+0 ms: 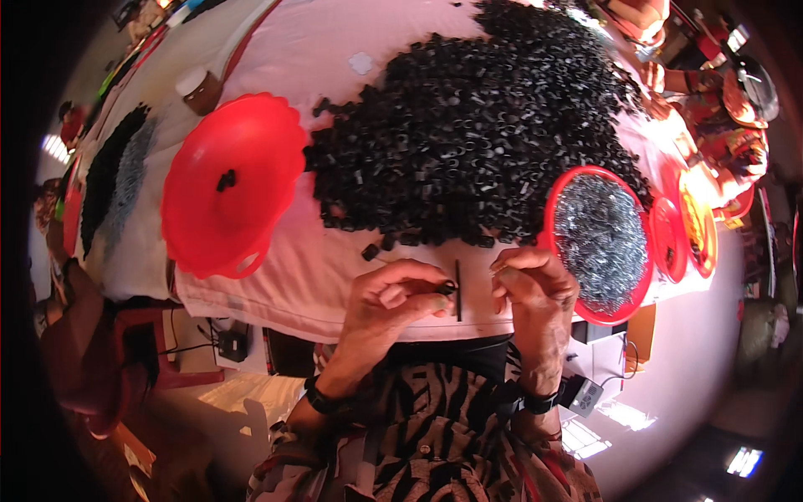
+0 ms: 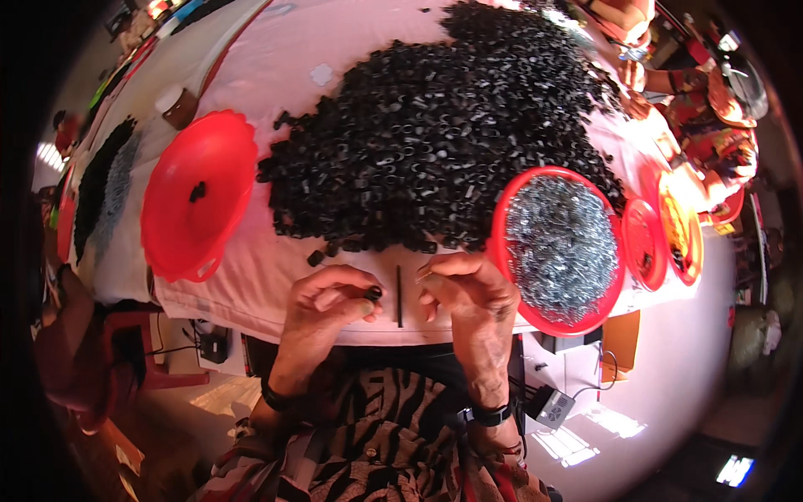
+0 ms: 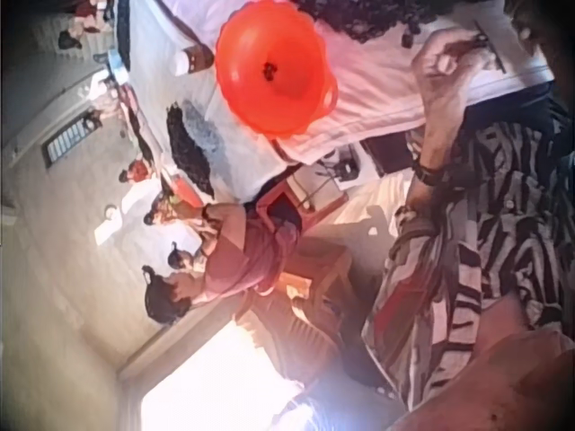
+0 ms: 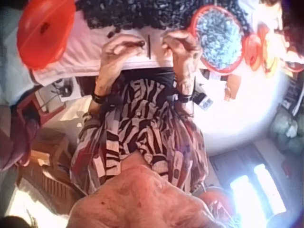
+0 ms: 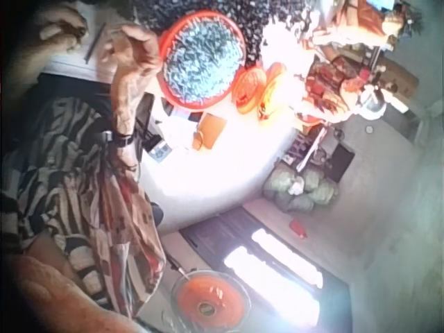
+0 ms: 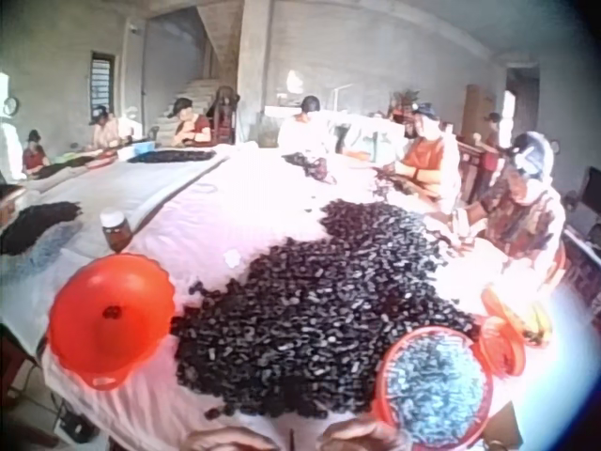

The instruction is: Sort and assemble small plastic shoe components at a large table.

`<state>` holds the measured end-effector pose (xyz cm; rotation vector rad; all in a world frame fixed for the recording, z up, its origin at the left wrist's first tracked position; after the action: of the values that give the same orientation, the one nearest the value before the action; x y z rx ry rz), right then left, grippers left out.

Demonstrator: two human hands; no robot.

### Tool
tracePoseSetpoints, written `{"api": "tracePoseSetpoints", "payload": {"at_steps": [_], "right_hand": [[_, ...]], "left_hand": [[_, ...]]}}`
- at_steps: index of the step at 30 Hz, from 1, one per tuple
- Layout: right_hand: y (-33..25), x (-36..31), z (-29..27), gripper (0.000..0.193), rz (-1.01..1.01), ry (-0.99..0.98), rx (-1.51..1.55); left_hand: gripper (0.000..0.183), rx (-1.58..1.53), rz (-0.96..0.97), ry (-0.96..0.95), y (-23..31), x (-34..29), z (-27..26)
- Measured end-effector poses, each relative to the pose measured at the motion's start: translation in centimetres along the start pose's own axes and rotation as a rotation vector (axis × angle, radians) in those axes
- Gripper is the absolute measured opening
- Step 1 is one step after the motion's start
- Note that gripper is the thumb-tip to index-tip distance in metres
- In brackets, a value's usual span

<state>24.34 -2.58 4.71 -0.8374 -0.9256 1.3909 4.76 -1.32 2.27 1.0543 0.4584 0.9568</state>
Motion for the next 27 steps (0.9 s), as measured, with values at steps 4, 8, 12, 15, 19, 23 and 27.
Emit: {"api": "tracePoseSetpoints", "payload": {"at_steps": [4, 8, 12, 15, 19, 23, 27], "right_hand": [[2.0, -0.1, 2.0, 0.013, 0.035, -0.117, -0.033], [2.3, -0.1, 2.6, 0.014, 0.004, -0.133, -0.087], [2.1, -0.6, 2.4, 0.017, -0.032, -0.147, -0.166], [2.2, -0.6, 2.4, 0.017, -0.069, -0.149, -0.229], [2.6, -0.7, 2.5, 0.018, -0.1, -0.184, -0.282], [2.5, -0.8, 2.6, 0.018, -0.091, -0.197, -0.318], [2.5, -0.7, 2.6, 0.018, -0.16, -0.228, -0.479]], "left_hand": [[0.023, -0.017, -0.02, 0.038, -0.7, -0.7, -0.6], [0.024, -0.044, -0.02, 0.033, -0.7, -0.7, -0.8], [0.022, -0.029, -0.048, 0.063, -0.5, -0.4, -0.3], [0.02, -0.022, -0.052, 0.089, -0.6, -0.3, -0.2], [0.02, -0.052, -0.031, 0.09, -0.6, -0.2, -0.1], [0.019, -0.035, -0.022, 0.09, -0.8, -0.4, -0.2], [0.019, -0.047, -0.009, 0.1, -0.7, -0.3, -0.1]]}}
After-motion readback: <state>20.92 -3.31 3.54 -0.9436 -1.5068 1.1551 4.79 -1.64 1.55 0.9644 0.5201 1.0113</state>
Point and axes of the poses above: each hand's wrist, its own x-axis towards the middle knuckle, its own z-axis out of the palm, y = z × x, the point moved 1 cm from there along x, towards the middle knuckle, and after that the axes turned 15 degrees about -y, right-handed, at the moved point
